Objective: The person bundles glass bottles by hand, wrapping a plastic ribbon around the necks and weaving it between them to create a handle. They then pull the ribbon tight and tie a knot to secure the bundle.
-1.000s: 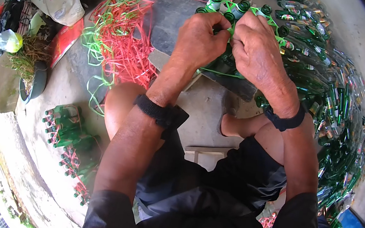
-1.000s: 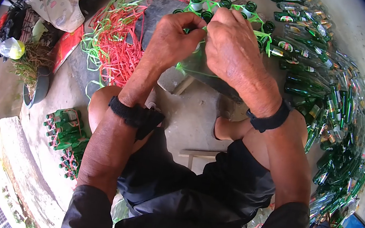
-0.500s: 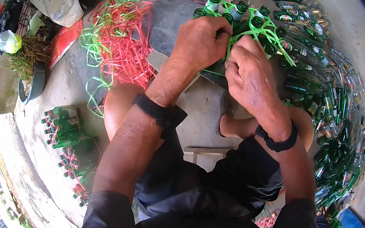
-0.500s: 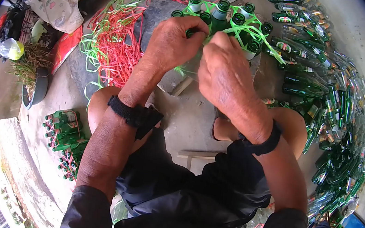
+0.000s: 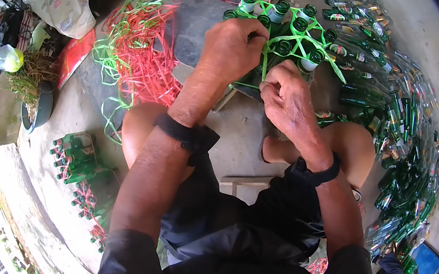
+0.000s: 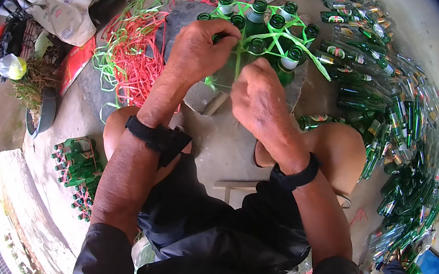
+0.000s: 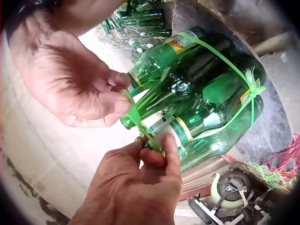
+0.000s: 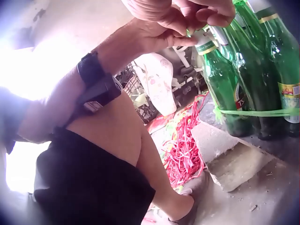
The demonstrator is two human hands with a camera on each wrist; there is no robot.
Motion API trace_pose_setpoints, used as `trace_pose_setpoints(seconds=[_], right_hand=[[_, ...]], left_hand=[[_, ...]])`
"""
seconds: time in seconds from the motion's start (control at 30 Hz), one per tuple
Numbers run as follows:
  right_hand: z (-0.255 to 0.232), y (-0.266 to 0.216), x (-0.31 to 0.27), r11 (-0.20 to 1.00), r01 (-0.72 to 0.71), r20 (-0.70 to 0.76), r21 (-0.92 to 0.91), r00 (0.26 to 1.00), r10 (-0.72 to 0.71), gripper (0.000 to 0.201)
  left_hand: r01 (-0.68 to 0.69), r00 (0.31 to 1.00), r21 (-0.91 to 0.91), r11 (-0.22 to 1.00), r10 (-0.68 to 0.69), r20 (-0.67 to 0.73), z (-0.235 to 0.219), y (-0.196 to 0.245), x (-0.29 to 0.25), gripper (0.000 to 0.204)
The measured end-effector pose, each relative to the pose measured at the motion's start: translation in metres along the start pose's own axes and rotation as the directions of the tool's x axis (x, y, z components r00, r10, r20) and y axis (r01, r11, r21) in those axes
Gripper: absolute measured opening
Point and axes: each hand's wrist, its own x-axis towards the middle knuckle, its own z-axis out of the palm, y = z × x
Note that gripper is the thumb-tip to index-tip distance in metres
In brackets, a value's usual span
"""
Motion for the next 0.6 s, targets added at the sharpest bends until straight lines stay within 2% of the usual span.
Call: trace_pose_setpoints(seconds=[0.13,0.2,0.33,0.4,0.43,0.47,0.5,0.53,0.6], right_hand=[[0.003,0.011,-0.002,0.997,-0.063,-0.048,0.043,0.997,0.065,0.007],[-0.004,0.009,0.001,0.966,-0.253,0.1,0.058,0.964,0.246,0.002],[-0.007,0.007,0.005,0.936,-0.329,0.188,0.121,0.934,0.304,0.01],[-0.007,0.009,0.004,0.967,-0.253,0.208,0.004,0.946,0.247,0.011],[-0.007,0.01,0.004,0.966,-0.257,0.206,0.007,0.946,0.25,0.011],[-0.008,0.011,0.003,0.991,-0.073,0.235,-0.109,0.967,0.097,0.009],[-0.009,0.012,0.002,0.969,0.117,0.281,-0.216,0.958,-0.053,0.008],[-0.007,0.015,0.001,0.97,0.113,0.28,-0.214,0.959,-0.05,0.008],[-0.004,0.02,-0.001,0.838,0.407,0.284,-0.363,0.905,-0.317,0.007]], left_hand=[[0.001,1.0,-0.001,1.0,-0.001,0.003,-0.002,-0.001,0.001,0.016],[-0.003,1.0,-0.016,1.0,0.003,0.008,-0.002,-0.003,0.0,0.016],[-0.037,0.998,-0.099,0.994,0.042,0.045,-0.004,-0.007,0.0,0.018],[-0.025,0.995,-0.115,0.993,0.036,0.088,-0.008,-0.009,-0.002,0.02],[-0.011,0.991,-0.13,0.991,0.027,0.128,-0.01,-0.008,-0.003,0.022],[-0.01,0.991,-0.128,0.992,0.027,0.132,-0.011,-0.008,-0.004,0.022],[-0.015,0.99,-0.106,0.994,0.03,0.135,-0.013,-0.006,-0.005,0.024],[-0.021,0.99,-0.084,0.996,0.032,0.137,-0.014,-0.006,-0.005,0.025],[-0.039,0.992,-0.086,0.996,0.05,0.12,-0.012,-0.005,-0.006,0.026]])
